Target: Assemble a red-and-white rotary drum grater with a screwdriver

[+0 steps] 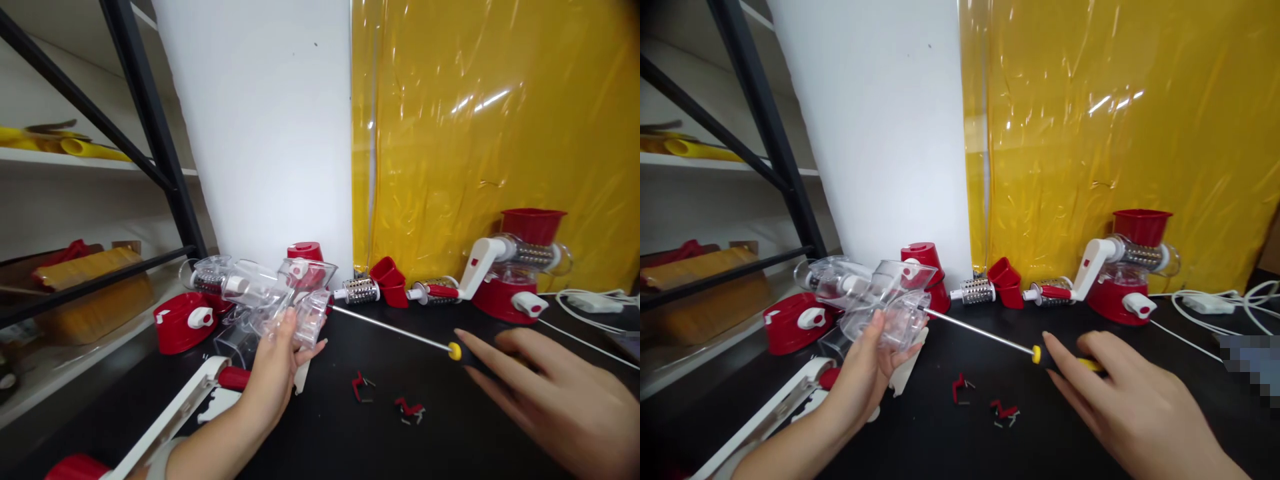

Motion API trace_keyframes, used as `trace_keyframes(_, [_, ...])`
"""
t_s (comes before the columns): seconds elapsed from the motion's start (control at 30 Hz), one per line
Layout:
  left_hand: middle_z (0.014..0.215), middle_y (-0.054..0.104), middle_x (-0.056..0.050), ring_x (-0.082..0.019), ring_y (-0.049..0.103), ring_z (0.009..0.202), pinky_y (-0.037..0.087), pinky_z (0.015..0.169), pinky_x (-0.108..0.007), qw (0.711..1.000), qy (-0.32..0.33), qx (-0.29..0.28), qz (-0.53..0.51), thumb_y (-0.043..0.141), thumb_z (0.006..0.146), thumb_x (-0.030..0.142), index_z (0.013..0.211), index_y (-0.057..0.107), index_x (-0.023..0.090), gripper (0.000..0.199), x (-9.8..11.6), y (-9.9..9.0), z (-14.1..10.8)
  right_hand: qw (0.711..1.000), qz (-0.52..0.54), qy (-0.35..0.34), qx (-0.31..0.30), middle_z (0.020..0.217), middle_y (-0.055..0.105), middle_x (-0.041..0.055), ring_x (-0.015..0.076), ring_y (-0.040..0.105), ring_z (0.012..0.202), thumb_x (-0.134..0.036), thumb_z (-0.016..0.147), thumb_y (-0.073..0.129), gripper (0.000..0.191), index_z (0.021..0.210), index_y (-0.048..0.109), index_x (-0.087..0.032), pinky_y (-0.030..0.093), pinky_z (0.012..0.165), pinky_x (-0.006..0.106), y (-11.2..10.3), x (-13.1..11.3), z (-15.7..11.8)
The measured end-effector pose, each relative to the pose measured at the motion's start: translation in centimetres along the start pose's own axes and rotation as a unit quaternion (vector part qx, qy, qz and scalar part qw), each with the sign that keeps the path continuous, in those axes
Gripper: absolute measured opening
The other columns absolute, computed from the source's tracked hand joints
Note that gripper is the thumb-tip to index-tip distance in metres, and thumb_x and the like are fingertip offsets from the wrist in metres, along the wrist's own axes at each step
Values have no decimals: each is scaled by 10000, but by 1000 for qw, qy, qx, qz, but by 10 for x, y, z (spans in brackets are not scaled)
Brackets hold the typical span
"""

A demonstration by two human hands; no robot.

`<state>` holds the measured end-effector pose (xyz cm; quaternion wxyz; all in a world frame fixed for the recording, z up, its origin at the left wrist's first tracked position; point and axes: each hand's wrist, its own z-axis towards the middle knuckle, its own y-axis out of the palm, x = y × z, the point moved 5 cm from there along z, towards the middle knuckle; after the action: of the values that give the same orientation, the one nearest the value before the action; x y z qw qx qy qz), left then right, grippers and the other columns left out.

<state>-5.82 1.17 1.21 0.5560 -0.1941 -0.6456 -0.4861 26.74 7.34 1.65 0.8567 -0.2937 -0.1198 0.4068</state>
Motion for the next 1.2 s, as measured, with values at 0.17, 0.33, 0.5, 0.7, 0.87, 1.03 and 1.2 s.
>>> trace_keyframes(0.17, [1012, 681, -72, -272, 680, 953, 608, 696, -373, 997, 62, 29, 34, 828, 597, 575, 1091, 540, 208, 680, -6, -13, 7, 985, 126, 25, -117, 937, 696, 60, 187, 691, 797, -428, 908, 583, 254, 1043, 709, -253, 579, 692, 258, 27, 0, 16])
trace_keyframes(0.33, [964, 667, -51, -252, 685, 896, 603, 678, -373, 997, 62, 20, 32, 822, 611, 563, 1087, 513, 210, 668, -5, -12, 10, 962, 195, 55, -185, 939, 728, 43, 190, 704, 844, -366, 963, 486, 279, 1140, 683, -279, 588, 750, 281, 36, 3, 13])
trace_keyframes(0.5, [855, 642, -16, -208, 678, 772, 576, 614, -309, 990, 115, 15, 76, 825, 577, 585, 1018, 523, 199, 660, 1, -13, 15, 968, 186, 44, -163, 1066, 707, 66, 214, 689, 970, -393, 898, 606, 272, 1137, 664, -275, 575, 842, 310, 42, 10, 10])
trace_keyframes(0.7, [994, 669, -86, -295, 673, 996, 544, 667, -309, 977, 144, 17, 157, 771, 611, 628, 1092, 510, 179, 708, 6, -14, 11, 972, 175, 53, -148, 945, 697, 66, 197, 687, 845, -387, 869, 638, 306, 1139, 642, -242, 585, 743, 298, 50, 7, 7])
trace_keyframes(0.87, [953, 680, -73, -285, 685, 926, 541, 713, -351, 979, 134, 30, 150, 771, 579, 647, 1096, 496, 173, 754, 7, -12, 10, 961, 174, 65, -204, 1080, 713, 69, 211, 697, 968, -396, 916, 567, 320, 1199, 655, -273, 580, 854, 321, 51, -3, 4])
trace_keyframes(1.03, [892, 682, -48, -247, 686, 824, 532, 682, -329, 980, 143, 24, 139, 791, 599, 590, 1049, 536, 183, 658, 9, -12, 9, 962, 181, 43, -202, 1056, 718, 77, 219, 704, 947, -343, 924, 536, 277, 1149, 677, -264, 597, 770, 289, 50, -9, 5])
trace_keyframes(1.2, [892, 685, -44, -243, 688, 811, 532, 679, -324, 985, 134, 22, 105, 822, 586, 552, 1035, 548, 190, 638, 9, -11, 8, 963, 187, 39, -192, 925, 698, 55, 191, 698, 852, -357, 896, 601, 178, 1014, 673, -246, 582, 756, 279, 53, -7, 6])
